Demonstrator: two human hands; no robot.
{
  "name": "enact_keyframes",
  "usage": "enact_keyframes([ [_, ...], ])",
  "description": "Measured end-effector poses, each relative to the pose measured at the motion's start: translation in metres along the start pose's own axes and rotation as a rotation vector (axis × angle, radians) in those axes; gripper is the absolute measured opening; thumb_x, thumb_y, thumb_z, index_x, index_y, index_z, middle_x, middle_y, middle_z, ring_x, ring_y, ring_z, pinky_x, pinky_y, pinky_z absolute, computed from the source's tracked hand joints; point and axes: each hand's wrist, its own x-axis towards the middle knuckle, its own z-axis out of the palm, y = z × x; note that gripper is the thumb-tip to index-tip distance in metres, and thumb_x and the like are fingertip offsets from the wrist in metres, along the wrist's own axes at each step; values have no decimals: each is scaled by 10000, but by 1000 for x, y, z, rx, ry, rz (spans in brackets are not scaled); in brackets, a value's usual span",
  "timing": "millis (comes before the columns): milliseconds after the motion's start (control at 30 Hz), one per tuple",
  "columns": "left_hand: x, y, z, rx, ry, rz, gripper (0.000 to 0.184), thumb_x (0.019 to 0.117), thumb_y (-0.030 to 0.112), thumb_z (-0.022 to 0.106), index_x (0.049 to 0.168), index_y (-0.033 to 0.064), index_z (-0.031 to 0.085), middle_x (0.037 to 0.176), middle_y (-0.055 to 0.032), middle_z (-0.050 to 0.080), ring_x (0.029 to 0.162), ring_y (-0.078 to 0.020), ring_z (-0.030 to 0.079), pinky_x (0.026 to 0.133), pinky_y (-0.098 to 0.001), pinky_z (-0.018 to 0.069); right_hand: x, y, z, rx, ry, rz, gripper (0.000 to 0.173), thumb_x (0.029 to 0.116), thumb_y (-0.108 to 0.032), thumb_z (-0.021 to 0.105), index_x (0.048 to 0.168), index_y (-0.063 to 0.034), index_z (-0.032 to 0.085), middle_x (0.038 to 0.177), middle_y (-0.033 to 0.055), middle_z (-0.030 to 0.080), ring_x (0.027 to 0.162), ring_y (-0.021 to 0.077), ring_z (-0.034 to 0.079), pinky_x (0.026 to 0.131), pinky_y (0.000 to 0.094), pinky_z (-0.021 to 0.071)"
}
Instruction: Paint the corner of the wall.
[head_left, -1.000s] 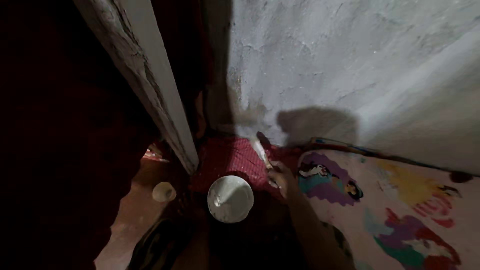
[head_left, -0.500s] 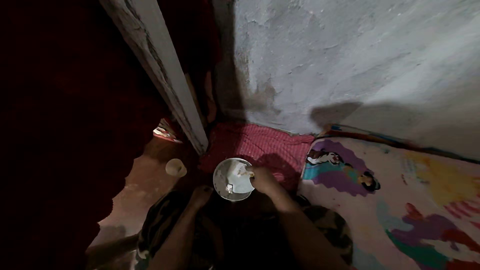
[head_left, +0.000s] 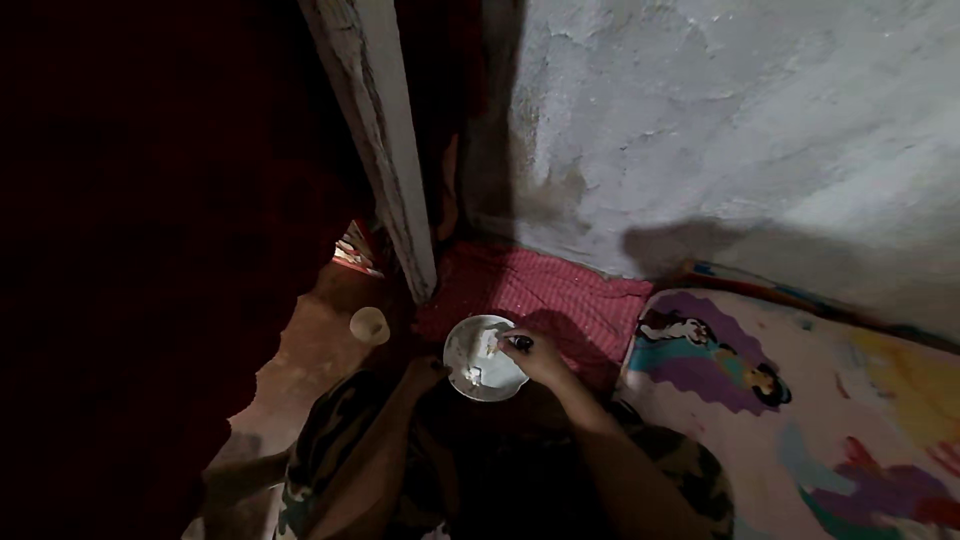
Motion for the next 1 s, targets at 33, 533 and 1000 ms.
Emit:
enact_keyframes([
  [33,1,0,0,17,-6,-1,452,1019,366,630,1264,-13,633,1238,-247,635,1130,-361,629,994,-543,486,-1,-2,2,8,32,9,329,1016,-227,640,1267,-15,670,1150,171,700,964,219,690,901,389,560],
  [533,6,3,-2,-33,98,126,300,1003,239,630,1143,-23,675,1145,-224,656,1089,-333,627,986,-525,479,-18,-19,10,-6,-3,-59,219,984,-127,631,1142,1,712,1064,144,716,895,181,687,846,365,570],
  [1000,2,5,-6,-609,-21,76,635,895,124,781,1456,75,489,1319,-179,613,1089,-278,671,864,-455,599,-29,-33,7,-342,-75,-154,398,1038,-252,571,1378,-56,637,1294,184,663,1167,282,654,1052,434,501],
])
